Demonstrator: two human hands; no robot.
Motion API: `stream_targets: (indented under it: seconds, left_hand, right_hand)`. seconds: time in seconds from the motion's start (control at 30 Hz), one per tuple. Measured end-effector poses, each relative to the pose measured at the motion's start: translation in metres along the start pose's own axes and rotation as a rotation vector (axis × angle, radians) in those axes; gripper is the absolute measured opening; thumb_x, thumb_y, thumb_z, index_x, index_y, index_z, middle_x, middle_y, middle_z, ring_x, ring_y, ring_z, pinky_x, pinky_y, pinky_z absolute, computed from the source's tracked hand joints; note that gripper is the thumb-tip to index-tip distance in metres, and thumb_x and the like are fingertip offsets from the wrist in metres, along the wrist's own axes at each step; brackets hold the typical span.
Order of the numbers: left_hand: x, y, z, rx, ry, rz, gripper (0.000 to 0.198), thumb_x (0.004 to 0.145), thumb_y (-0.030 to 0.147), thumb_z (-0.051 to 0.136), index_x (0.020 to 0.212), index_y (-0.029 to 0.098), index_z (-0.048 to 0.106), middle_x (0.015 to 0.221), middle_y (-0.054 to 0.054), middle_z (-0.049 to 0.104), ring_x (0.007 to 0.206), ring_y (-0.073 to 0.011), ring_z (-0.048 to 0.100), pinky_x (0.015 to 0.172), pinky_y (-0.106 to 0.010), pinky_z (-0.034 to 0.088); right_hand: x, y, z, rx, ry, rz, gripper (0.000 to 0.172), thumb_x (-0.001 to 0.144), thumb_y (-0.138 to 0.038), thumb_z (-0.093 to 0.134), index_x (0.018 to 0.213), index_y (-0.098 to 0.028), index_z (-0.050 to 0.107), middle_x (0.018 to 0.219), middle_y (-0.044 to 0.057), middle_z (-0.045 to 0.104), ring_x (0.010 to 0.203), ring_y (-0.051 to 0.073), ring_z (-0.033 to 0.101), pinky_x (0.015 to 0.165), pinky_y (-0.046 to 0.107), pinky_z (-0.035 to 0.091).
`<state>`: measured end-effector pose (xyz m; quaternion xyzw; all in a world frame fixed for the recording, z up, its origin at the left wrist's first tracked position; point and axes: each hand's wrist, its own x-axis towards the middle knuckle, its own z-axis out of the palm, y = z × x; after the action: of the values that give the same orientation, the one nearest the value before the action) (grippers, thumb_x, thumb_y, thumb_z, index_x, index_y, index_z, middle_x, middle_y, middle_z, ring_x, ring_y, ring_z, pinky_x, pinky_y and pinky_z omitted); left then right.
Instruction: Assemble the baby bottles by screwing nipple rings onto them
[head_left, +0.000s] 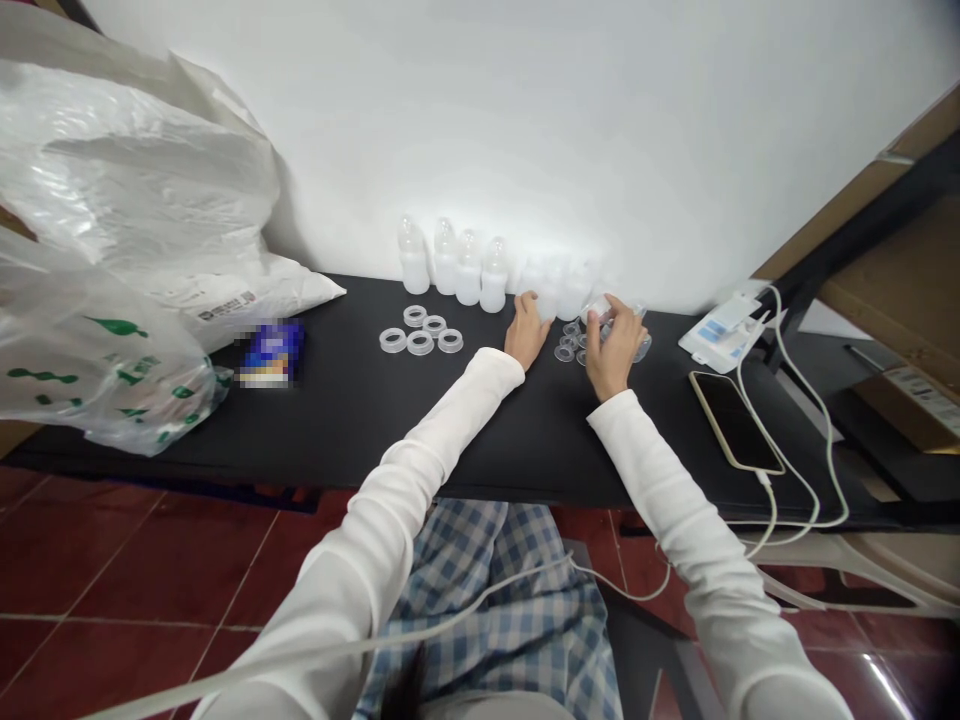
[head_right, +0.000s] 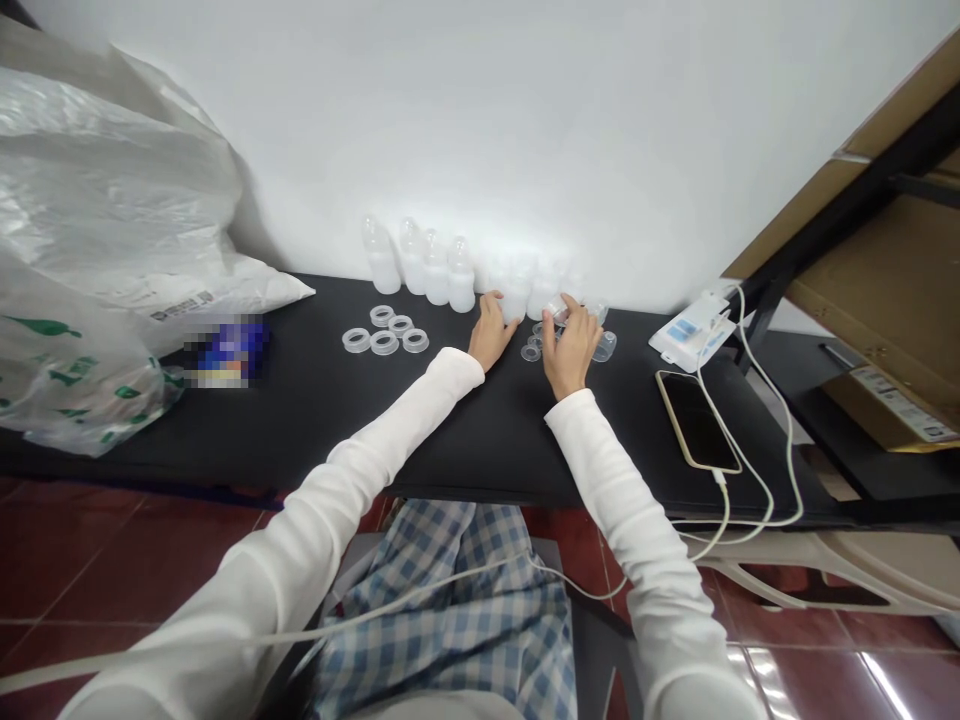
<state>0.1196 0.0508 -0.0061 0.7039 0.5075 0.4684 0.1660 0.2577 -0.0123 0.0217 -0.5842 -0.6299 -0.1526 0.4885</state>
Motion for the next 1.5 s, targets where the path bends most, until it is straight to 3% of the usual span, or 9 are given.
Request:
stream_targets:
  seconds: [0.17,0.4,0.53,0.67,0.87,1.13,1.3,1.5]
  left_hand:
    - [0.004,-0.006,-0.007,-0.003,-0.083,-0.034,0.021,0.092,0.007,0.051,0.109,0.013,0.061,0.118,-0.017,0.057,0.102,-0.0232,0.066,0.093,-0.041,0.055]
    - [-0.002,-0.012,-0.015,-0.09,-0.166,-0.051,0.03,0.091,0.006,0.047,0.111,0.011,0.068,0.114,-0.015,0.063,0.102,-0.0199,0.065,0.103,-0.038,0.051]
    - [-0.025,-0.01,-0.033,-0.251,-0.192,-0.005,0.032,0.099,0.021,0.044,0.123,0.012,0.064,0.121,-0.014,0.066,0.101,-0.0175,0.067,0.1,-0.035,0.053]
    - [-0.048,-0.01,-0.06,-0.457,-0.299,0.064,0.047,0.102,0.04,0.043,0.142,0.017,0.051,0.139,-0.015,0.061,0.111,-0.018,0.067,0.093,-0.031,0.056]
    - [-0.056,-0.012,-0.075,-0.581,-0.324,-0.009,0.051,0.097,0.048,0.053,0.139,0.021,0.048,0.142,-0.014,0.059,0.106,-0.0168,0.067,0.089,-0.032,0.057]
    - [-0.051,-0.009,-0.074,-0.678,-0.276,-0.158,0.041,0.09,0.04,0.066,0.122,0.021,0.049,0.111,-0.007,0.067,0.081,-0.0108,0.064,0.071,-0.024,0.052]
    - [-0.053,-0.004,-0.079,-0.58,-0.278,-0.197,0.024,0.096,0.039,0.057,0.113,0.022,0.057,0.076,0.004,0.057,0.066,-0.0091,0.053,0.066,-0.023,0.047]
    - [-0.055,-0.001,-0.079,-0.498,-0.283,-0.234,0.021,0.1,0.039,0.048,0.089,0.021,0.052,0.069,0.005,0.054,0.066,-0.0103,0.051,0.071,-0.025,0.043]
  right_hand:
    - [-0.002,0.002,0.004,0.006,0.035,-0.031,0.05,0.101,-0.056,0.04,0.132,-0.018,0.05,0.096,0.008,0.06,0.093,0.025,0.059,0.095,0.05,0.046]
    - [-0.003,0.009,0.012,0.045,-0.039,0.006,0.046,0.096,-0.061,0.049,0.108,-0.016,0.054,0.097,0.012,0.061,0.091,0.025,0.058,0.092,0.049,0.046]
    - [-0.005,0.007,0.014,0.124,-0.139,-0.056,0.043,0.095,-0.059,0.052,0.106,-0.018,0.055,0.097,0.011,0.062,0.093,0.025,0.058,0.091,0.046,0.047]
    - [-0.011,-0.004,0.015,0.289,-0.302,-0.17,0.039,0.094,-0.058,0.057,0.104,-0.021,0.057,0.094,0.007,0.063,0.089,0.023,0.058,0.084,0.04,0.05]
    - [-0.017,-0.019,0.014,0.45,-0.399,-0.171,0.034,0.099,-0.054,0.049,0.107,-0.023,0.06,0.094,0.006,0.066,0.082,0.019,0.06,0.077,0.037,0.052]
    - [-0.016,-0.024,0.012,0.596,-0.448,-0.041,0.038,0.094,-0.056,0.058,0.108,-0.021,0.063,0.105,0.008,0.071,0.09,0.019,0.067,0.077,0.035,0.055]
    - [-0.02,-0.03,0.016,0.697,-0.473,0.036,0.037,0.093,-0.057,0.06,0.104,-0.022,0.062,0.101,0.006,0.071,0.088,0.019,0.067,0.082,0.037,0.057]
    - [-0.024,-0.035,0.02,0.719,-0.494,0.023,0.036,0.093,-0.059,0.058,0.1,-0.024,0.057,0.091,0.003,0.067,0.081,0.017,0.065,0.078,0.035,0.055]
